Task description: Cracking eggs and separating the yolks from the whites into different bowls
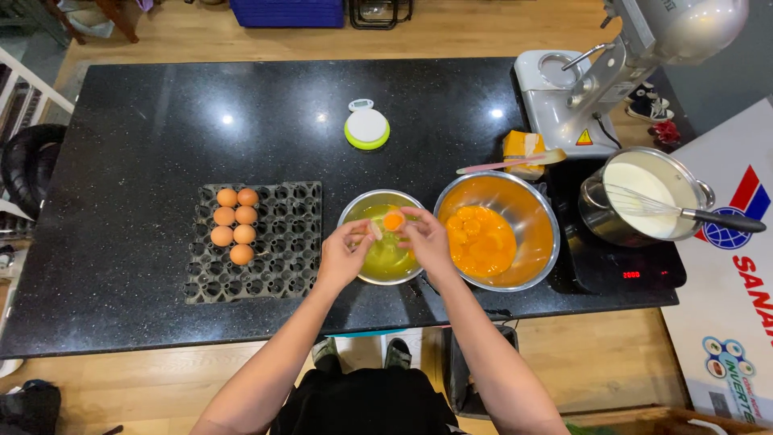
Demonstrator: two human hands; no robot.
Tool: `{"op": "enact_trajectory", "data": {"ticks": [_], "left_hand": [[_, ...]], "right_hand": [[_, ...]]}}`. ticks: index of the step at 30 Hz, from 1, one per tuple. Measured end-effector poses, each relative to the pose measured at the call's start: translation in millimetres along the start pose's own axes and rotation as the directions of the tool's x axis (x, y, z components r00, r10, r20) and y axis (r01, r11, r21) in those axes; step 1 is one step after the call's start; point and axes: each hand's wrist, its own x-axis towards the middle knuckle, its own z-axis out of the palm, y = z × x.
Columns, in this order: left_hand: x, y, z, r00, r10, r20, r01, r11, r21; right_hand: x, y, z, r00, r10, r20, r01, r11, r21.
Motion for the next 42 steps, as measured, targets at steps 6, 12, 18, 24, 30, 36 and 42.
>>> {"op": "enact_trajectory", "data": {"ticks": [6, 12, 18, 24, 30, 36, 42], "left_hand": [[4.0, -7.4, -6.1, 0.999, -0.040, -0.031, 0.039, 0.999, -0.030], [7.4, 5.4, 6.0, 1.000, -0.015, -0.017, 0.013, 0.996, -0.088], [6.8, -1.6, 6.0, 1.000, -0.024, -0.010, 0.024, 1.000, 0.011], [0.7, -2.9, 5.6, 0.999, -0.050, 0.016, 0.049, 0.996, 0.071], [-1.2, 10.8, -4.0, 0.996, -0.092, 0.022, 0.088, 0.989, 0.120], [-1.1, 10.1, -7.5, 0.992, -0.126, -0.005, 0.125, 0.981, 0.149], [-0.5, 2.2, -11.0, 0.993, -0.117, -0.013, 0.117, 0.990, 0.083]], "right_hand": [[4.3, -14.0, -2.9, 1.000, -0.016, -0.015, 0.017, 0.999, 0.050], [7.7, -2.0, -2.2, 0.997, -0.058, 0.046, 0.058, 0.998, 0.001], [4.0, 3.8, 0.0, 0.994, -0.077, 0.072, 0.079, 0.996, -0.029], [0.8, 0.2, 3.2, 0.994, -0.047, 0.099, 0.049, 0.999, -0.011], [5.3, -21.8, -2.1, 0.981, -0.040, 0.190, 0.023, 0.996, 0.088], [26.6, -14.6, -28.3, 0.980, -0.081, 0.182, 0.055, 0.988, 0.142], [5.9, -44.9, -89.7, 0.992, -0.121, -0.019, 0.120, 0.991, -0.056]]}}
